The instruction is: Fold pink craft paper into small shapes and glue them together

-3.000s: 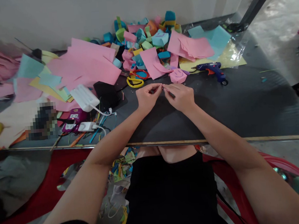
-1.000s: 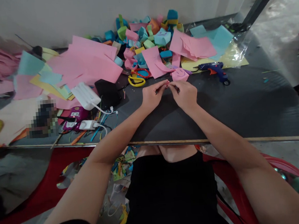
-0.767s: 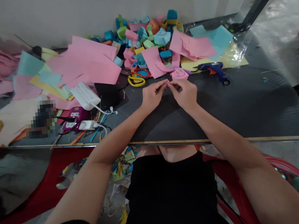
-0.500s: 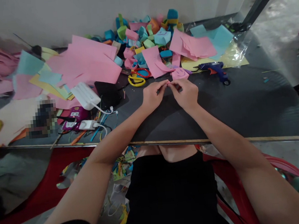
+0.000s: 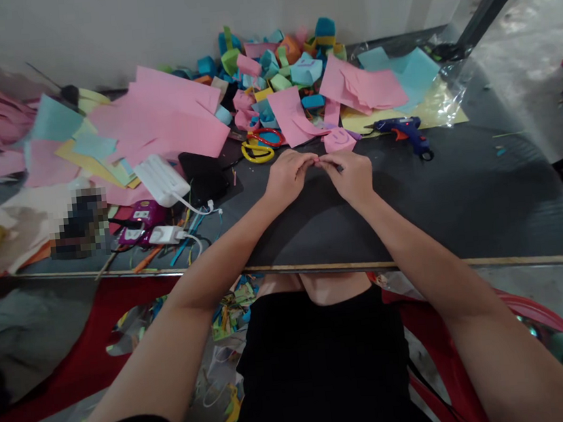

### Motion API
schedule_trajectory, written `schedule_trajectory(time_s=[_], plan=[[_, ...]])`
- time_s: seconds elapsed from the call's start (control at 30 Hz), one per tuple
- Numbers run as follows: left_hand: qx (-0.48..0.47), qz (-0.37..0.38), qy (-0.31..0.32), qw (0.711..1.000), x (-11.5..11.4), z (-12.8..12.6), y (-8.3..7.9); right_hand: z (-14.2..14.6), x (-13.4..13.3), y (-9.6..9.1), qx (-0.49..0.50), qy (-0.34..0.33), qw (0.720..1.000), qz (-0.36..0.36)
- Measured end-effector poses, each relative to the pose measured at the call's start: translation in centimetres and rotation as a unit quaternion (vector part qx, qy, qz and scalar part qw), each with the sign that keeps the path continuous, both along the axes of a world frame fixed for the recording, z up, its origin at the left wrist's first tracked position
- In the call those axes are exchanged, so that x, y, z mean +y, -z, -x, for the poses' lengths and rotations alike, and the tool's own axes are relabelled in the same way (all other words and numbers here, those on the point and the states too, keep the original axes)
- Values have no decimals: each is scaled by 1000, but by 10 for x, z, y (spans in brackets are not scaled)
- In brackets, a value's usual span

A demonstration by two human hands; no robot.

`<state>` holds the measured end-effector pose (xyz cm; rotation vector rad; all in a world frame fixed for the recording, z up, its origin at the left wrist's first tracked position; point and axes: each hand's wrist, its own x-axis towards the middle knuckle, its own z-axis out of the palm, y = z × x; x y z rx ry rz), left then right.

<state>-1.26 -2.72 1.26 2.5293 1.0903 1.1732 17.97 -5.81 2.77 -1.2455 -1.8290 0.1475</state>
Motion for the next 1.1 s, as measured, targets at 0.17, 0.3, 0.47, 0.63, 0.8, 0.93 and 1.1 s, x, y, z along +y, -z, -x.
schedule_trajectory(time_s=[0.17, 0.3, 0.47, 0.63, 0.8, 0.93, 1.1], plan=[[0, 4, 29, 1000, 3, 2, -1, -1, 0, -3, -2, -12, 1000, 15], [10, -6, 48, 999, 6, 5, -1, 1, -2, -5, 27, -14, 999, 32], [17, -23, 72, 997, 9, 9, 2, 1, -1, -5, 59, -34, 995, 68], [10, -27, 92, 995, 7, 10, 1, -2, 2, -2, 102, -68, 988, 93], [-3, -6, 83, 997, 2, 6, -2, -2, 5, -1, 124, -112, 980, 109], [-8, 34, 38, 999, -2, 3, -7, -1, 6, -2, 134, -118, 979, 99], [1, 40, 22, 999, -4, 3, -10, 2, 2, -5, 128, -82, 986, 63]])
